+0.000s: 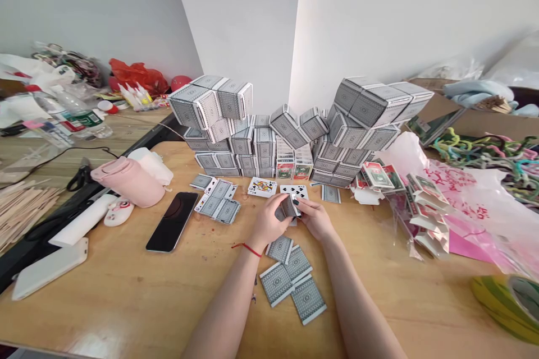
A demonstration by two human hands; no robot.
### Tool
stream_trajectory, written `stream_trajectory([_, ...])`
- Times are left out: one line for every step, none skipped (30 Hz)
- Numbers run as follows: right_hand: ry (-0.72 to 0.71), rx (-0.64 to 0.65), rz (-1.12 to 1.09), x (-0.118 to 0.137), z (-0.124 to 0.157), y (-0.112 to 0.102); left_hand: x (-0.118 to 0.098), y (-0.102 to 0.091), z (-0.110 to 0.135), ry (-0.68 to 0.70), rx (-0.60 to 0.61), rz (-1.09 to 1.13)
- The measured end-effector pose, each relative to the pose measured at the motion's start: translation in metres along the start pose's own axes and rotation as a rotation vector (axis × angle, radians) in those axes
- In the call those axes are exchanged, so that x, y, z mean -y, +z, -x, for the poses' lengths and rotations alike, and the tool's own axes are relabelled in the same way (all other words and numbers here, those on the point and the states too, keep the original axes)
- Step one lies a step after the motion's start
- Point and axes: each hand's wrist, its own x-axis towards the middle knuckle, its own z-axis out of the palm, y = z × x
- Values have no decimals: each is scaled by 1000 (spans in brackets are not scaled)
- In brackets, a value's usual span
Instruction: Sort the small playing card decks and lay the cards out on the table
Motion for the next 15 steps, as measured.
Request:
stream_trajectory([-19,-11,26,-1,-1,-1,1,0,0,-3,4,-2])
stream_trajectory([-44,-26,62,-2,-1,-2,2,1,0,-6,10,-4])
stream_trajectory([-73,-43,108,-2,-1,-3,3,1,1,-9,16,-6])
stream_trajectory([-104,-61,165,-2,-1,-4,4,2,1,-11,23,-8])
stream_trajectory([-137,-81,228,-2,-1,-4,4,2,1,-12,29,-8])
stream_trajectory([-168,-97,292,-1,0,-4,5,3,1,-12,35,-8])
stream_trajectory([-195,-110,354,0,0,-4,6,3,1,-13,38,-8])
stream_trajectory([-216,-122,407,1,1,-3,6,3,1,-13,42,-7])
stream_trajectory([-231,-134,449,1,2,-3,6,3,1,-12,46,-7])
stream_trajectory([-242,-146,481,1,2,-2,6,3,1,-12,50,-7])
stream_trajectory([-251,-160,503,1,2,-1,6,3,1,-11,53,-7])
stream_trajectory([-258,-174,518,0,2,0,6,3,1,-11,52,-7])
stream_trajectory([-264,-189,529,0,2,0,6,3,1,-12,48,-7])
stream_trajectory([-270,-202,540,-1,1,1,6,3,2,-13,42,-6])
stream_trajectory([-277,-214,555,-2,1,1,6,3,2,-14,34,-6])
